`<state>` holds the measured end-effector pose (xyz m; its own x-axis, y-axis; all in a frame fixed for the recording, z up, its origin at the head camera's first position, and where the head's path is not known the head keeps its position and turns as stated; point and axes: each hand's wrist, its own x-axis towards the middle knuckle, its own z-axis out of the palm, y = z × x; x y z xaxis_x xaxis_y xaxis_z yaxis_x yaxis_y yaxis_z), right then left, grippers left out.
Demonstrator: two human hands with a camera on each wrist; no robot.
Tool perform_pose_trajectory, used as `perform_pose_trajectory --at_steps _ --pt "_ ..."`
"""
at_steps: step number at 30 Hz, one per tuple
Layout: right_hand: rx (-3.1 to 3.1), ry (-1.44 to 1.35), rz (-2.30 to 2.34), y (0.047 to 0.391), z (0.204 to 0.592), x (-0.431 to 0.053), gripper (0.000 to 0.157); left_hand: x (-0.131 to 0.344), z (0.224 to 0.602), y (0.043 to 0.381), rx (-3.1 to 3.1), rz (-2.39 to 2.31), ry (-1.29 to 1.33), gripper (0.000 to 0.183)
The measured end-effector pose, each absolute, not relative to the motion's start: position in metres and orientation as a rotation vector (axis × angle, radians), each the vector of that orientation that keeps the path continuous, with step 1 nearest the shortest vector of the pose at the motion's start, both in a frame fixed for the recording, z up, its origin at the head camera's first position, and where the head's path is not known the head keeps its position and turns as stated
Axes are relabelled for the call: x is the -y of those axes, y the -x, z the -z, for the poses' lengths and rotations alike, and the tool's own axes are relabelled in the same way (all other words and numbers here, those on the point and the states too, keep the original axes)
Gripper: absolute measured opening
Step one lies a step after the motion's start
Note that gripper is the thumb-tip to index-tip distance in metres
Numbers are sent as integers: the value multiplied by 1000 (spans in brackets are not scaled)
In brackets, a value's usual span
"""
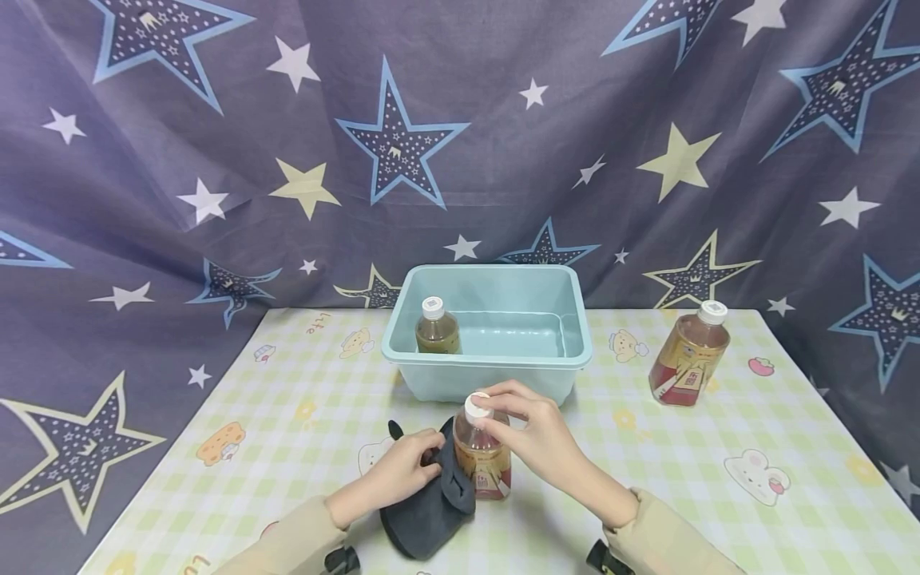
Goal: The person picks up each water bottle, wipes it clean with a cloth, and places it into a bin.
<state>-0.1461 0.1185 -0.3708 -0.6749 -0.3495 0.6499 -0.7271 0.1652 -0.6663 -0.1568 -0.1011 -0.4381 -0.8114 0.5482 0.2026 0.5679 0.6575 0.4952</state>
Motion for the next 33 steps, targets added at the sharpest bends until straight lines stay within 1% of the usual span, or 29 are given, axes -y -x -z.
perform_pose_trajectory --at_steps 8,15,25,33 --pt "2096 -1031 -1518 146 371 -118 26 101 446 157 2882 846 927 19" --pt "2140 -970 -1459 145 368 -118 25 106 447 158 2858 920 934 17" --pt "2091 -992 -1435 149 368 -116 25 117 436 155 2791 1027 956 16" --pt "2096 -1052 -1421 150 366 -119 27 127 424 150 2803 1095 899 14"
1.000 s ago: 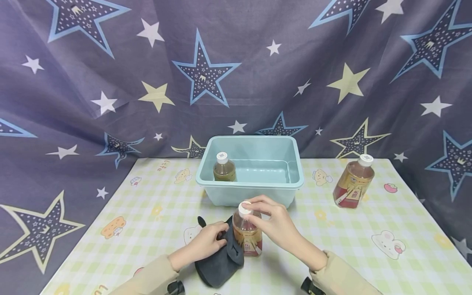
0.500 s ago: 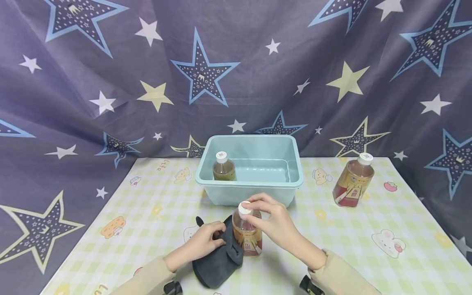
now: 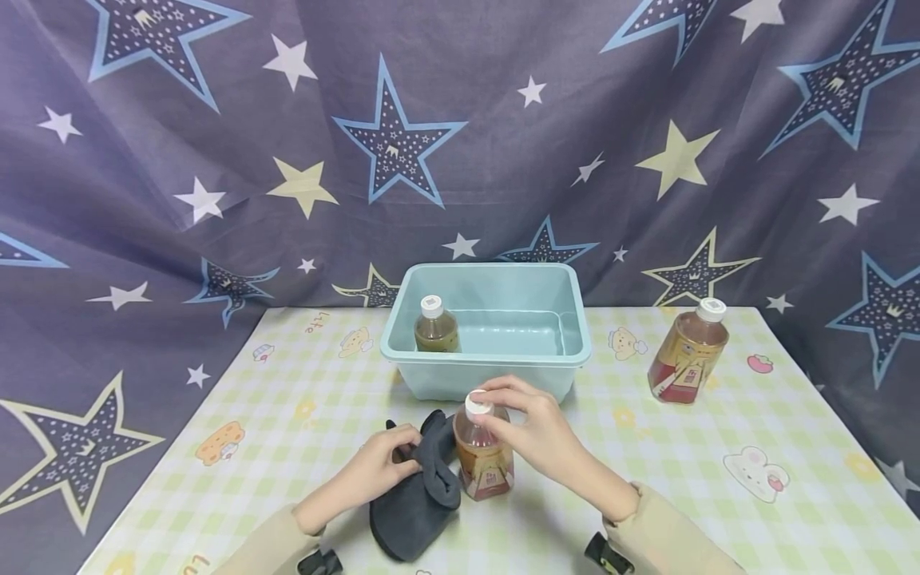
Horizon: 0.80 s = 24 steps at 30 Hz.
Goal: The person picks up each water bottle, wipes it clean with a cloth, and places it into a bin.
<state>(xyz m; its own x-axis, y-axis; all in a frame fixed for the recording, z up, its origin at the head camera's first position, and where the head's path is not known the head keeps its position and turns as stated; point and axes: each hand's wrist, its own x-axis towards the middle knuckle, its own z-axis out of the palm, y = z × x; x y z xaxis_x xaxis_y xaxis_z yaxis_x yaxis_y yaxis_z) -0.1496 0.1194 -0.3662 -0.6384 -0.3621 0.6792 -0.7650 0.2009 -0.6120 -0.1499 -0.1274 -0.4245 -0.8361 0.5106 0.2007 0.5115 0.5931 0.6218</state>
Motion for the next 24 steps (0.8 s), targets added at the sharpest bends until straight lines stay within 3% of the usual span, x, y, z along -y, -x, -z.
perform_pose_trajectory --at_steps 24 --pt "2084 -1005 -1363 152 368 -116 28 137 414 146 2732 1190 873 13"
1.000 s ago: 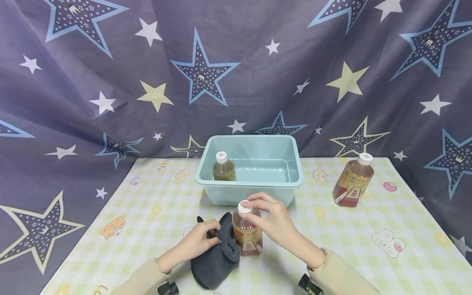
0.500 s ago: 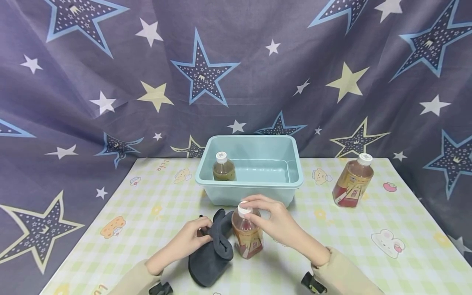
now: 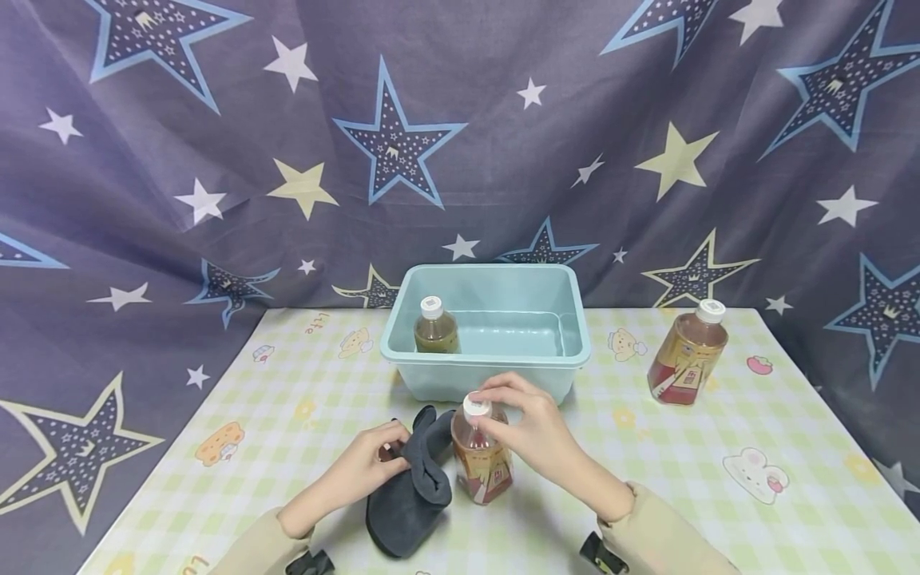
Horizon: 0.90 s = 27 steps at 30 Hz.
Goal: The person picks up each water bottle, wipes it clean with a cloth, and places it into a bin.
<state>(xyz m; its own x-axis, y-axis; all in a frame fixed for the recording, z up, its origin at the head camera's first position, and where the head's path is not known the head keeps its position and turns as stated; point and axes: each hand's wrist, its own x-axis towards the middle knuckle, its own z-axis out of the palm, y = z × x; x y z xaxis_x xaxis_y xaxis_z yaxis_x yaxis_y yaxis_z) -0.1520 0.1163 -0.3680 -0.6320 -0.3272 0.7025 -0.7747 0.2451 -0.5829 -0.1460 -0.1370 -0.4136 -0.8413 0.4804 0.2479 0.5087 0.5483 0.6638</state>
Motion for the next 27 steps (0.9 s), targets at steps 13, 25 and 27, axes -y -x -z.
perform_pose_trajectory --at_steps 13,25,27 --pt "2186 -1064 -1390 149 361 -123 24 137 412 146 2735 1188 879 14" --pt "2262 -1170 -1439 151 357 -127 23 137 412 145 2720 1179 894 14" --pt "2260 -1190 -1445 151 357 -127 24 137 412 145 2724 1177 891 14"
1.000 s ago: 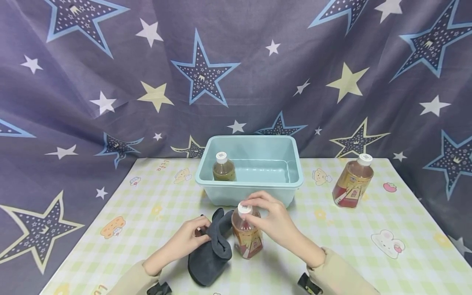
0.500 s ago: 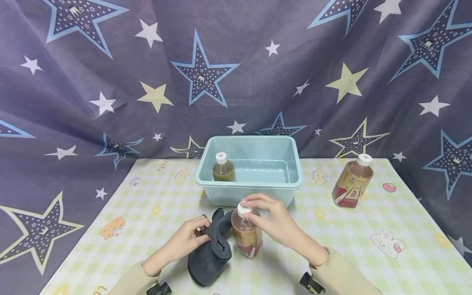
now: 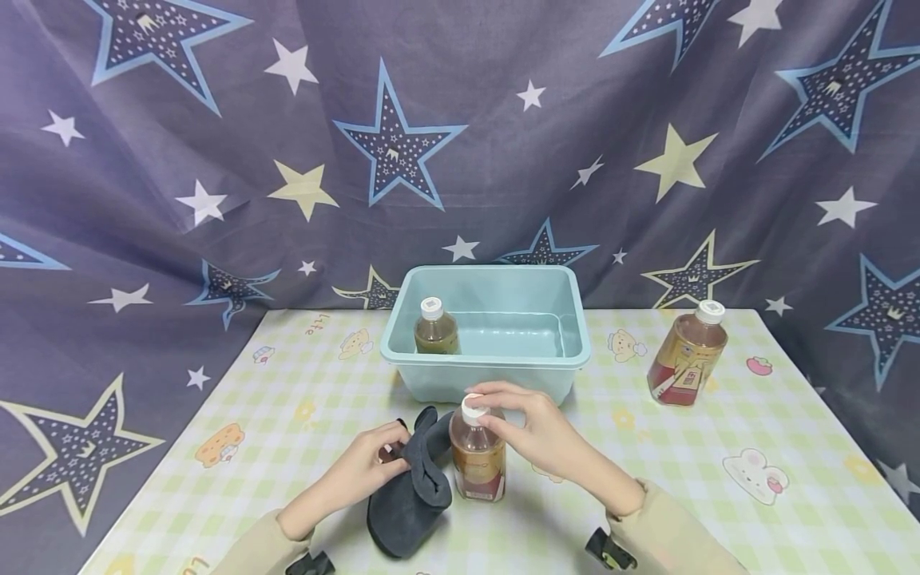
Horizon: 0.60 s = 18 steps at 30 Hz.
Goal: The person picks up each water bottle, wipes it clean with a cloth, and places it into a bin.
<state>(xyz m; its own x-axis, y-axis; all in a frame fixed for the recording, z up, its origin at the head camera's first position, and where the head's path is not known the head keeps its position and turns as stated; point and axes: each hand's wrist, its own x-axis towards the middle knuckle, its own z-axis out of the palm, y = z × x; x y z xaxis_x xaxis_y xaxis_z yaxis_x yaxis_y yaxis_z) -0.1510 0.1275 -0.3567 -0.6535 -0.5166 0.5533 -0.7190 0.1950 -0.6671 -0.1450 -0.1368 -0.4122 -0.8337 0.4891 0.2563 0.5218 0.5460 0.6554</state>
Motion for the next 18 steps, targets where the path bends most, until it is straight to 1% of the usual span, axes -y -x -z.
perform_pose_trajectory --at_steps 9,14,18 --pt "2286 -1238 -1410 152 355 -128 27 137 412 145 2663 1198 902 16" --pt "2343 -1116 -1399 149 357 -127 28 136 407 145 2629 1202 915 19" --pt "2293 -1050 -1412 148 359 -123 29 134 399 145 2605 1202 931 16"
